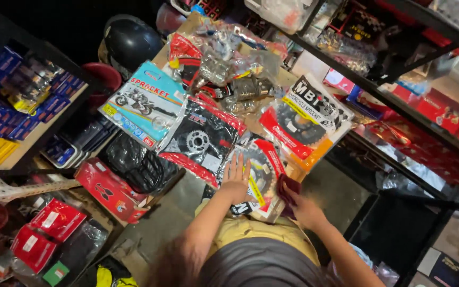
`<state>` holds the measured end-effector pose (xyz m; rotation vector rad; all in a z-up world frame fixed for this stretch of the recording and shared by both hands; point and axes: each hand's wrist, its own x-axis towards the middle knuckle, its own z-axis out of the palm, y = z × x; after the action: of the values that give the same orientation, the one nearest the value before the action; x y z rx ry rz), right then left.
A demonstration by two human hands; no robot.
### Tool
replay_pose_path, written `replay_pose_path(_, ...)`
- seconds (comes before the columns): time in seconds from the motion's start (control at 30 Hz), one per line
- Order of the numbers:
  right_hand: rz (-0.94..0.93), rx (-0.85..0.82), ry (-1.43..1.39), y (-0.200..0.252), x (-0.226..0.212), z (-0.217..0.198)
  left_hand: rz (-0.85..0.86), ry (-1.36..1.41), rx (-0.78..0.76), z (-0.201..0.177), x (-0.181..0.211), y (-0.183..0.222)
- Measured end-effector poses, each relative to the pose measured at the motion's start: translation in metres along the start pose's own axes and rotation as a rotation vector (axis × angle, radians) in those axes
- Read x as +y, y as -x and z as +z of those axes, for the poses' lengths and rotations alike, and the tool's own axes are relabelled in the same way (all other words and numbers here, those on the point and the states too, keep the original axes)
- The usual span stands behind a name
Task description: Wiping down packaged motorcycle sprockets with a cloth
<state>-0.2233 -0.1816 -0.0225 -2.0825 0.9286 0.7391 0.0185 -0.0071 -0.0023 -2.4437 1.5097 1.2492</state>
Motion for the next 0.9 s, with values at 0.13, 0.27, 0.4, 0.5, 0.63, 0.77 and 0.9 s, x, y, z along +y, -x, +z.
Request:
replay_pose_path(0.13,-0.118,0.399,-0.274,0.036,-0.032,-0.033,0.036,-0.052,-0.002,-0.002,-0.005,0.013)
replay_pose_path(0.27,-0.020,0.696,-0.451,0.056,-0.022,-0.031,0.202,-0.283,0.023,-0.006,-0.018,0.031)
replay_pose_path(0.4,0.066,0.848,-0.489,0.065,-0.006,-0.023,0.272,-0.228,0.219,-0.020,-0.005,0.026)
replay_pose_path(0.5,0.067,0.892,-0.567,0.052,0.015,0.000,0.166,-0.104,0.354,-0.042,0.028,-0.012)
replay_pose_path(0.63,0.067,0.842,-0.629,0.061,0.000,0.015,0.062,-0.133,0.422,-0.019,0.026,-0.085)
replay_pose_path(0.77,-0.100,0.698,-0.638,0.075,-0.013,0.020,0.071,-0.145,0.420,-0.026,0.026,-0.102)
replay_pose_path(0.9,-0.023,0.712,-0.733,0.068,0.005,0.032,0.097,0.082,0.186,-0.039,0.017,-0.092)
